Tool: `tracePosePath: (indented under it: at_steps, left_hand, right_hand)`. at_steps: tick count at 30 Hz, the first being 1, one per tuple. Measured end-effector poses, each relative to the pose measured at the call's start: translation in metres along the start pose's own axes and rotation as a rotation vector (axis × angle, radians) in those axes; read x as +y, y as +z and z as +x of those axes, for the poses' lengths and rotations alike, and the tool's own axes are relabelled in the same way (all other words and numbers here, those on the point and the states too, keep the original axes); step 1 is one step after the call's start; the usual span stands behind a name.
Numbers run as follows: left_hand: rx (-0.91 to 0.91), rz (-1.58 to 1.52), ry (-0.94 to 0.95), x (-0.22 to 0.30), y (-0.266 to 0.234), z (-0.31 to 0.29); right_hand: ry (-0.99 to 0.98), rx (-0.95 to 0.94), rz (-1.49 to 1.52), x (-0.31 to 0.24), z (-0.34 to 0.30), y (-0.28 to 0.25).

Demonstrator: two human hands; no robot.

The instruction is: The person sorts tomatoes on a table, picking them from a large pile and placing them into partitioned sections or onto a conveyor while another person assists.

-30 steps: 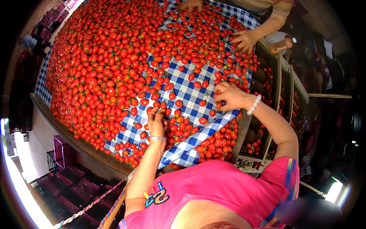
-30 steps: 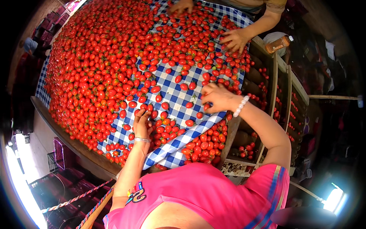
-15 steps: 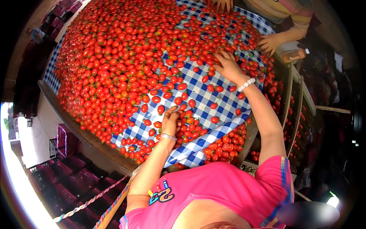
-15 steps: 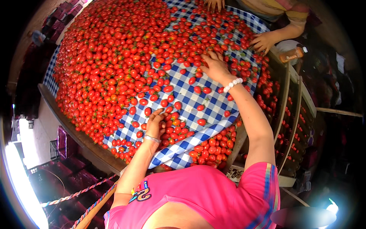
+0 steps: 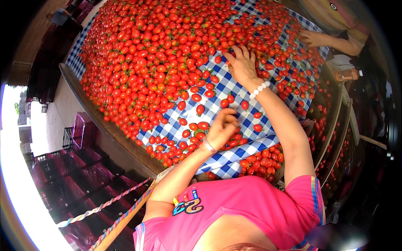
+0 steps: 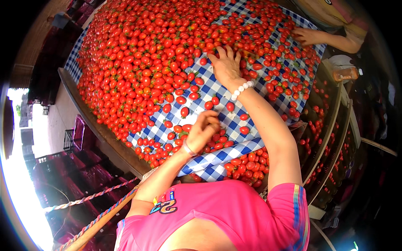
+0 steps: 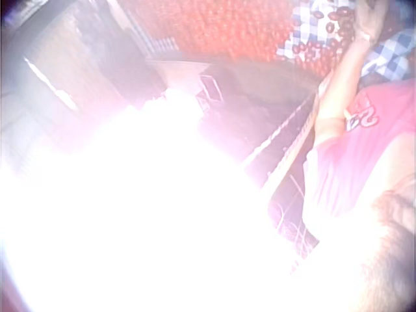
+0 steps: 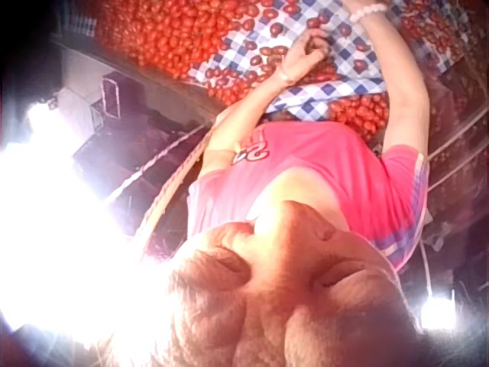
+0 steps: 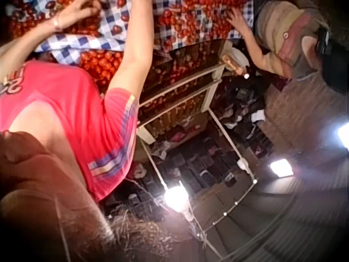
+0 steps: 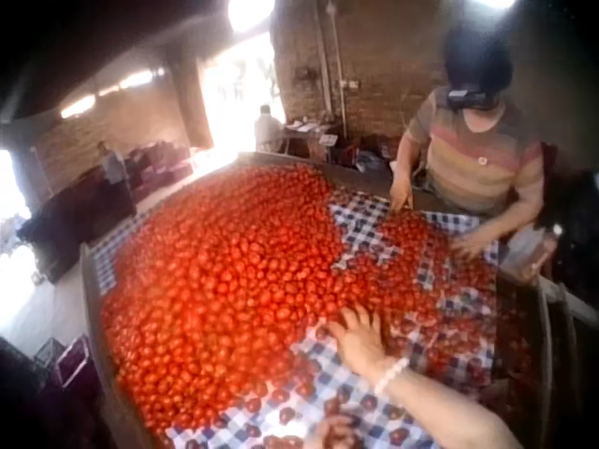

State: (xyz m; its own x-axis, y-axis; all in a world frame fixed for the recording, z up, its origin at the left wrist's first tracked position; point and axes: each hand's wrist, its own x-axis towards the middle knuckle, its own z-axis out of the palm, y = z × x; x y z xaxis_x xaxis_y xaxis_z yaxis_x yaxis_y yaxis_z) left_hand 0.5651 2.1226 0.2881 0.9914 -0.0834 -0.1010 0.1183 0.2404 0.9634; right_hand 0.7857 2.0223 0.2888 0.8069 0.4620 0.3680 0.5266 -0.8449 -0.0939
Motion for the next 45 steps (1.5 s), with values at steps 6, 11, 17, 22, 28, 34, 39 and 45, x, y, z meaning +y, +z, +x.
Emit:
tracePosePath:
  at_steps: [6,11,17,22,28,34,39,45]
  left_hand:
    - [-0.743,0.432,0.219,0.041,0.026,-0.031]
    - [-0.776,0.46,0.074,0.054,0.027,-0.035]
    - [-0.833,0.393,0.077,0.046,0.035,-0.032]
    - [-0.796,0.144,0.03,0.036,0.035,-0.049]
    - [-0.818,0.254,0.192,0.039,0.043,-0.044]
    - [-0.763,0.24,0.148,0.055,0.033,-0.04]
    - [-0.778,0.289,0.106,0.055,0.033,-0.04]
    - [-0.74,0.319,0.057,0.058,0.034,-0.038]
  right_hand:
    - [-0.615,-0.166,0.787,-0.11,-0.046,-0.027]
    - [-0.76,-0.757,0.47,-0.133,-0.083,-0.06]
    - [-0.852,-0.551,0.729,-0.181,-0.067,-0.053]
    - [-1.255,-0.557,0.826,-0.233,-0.108,-0.04]
    - [-1.134,-0.751,0.698,-0.146,-0.106,-0.062]
    - [-0.907,-0.679,0.657,-0.059,-0.104,-0.085]
    - [-0.712,-0.686,0.383,0.016,-0.126,-0.116]
    - [-0.344,-0.67,0.234,0.107,-0.145,-0.135]
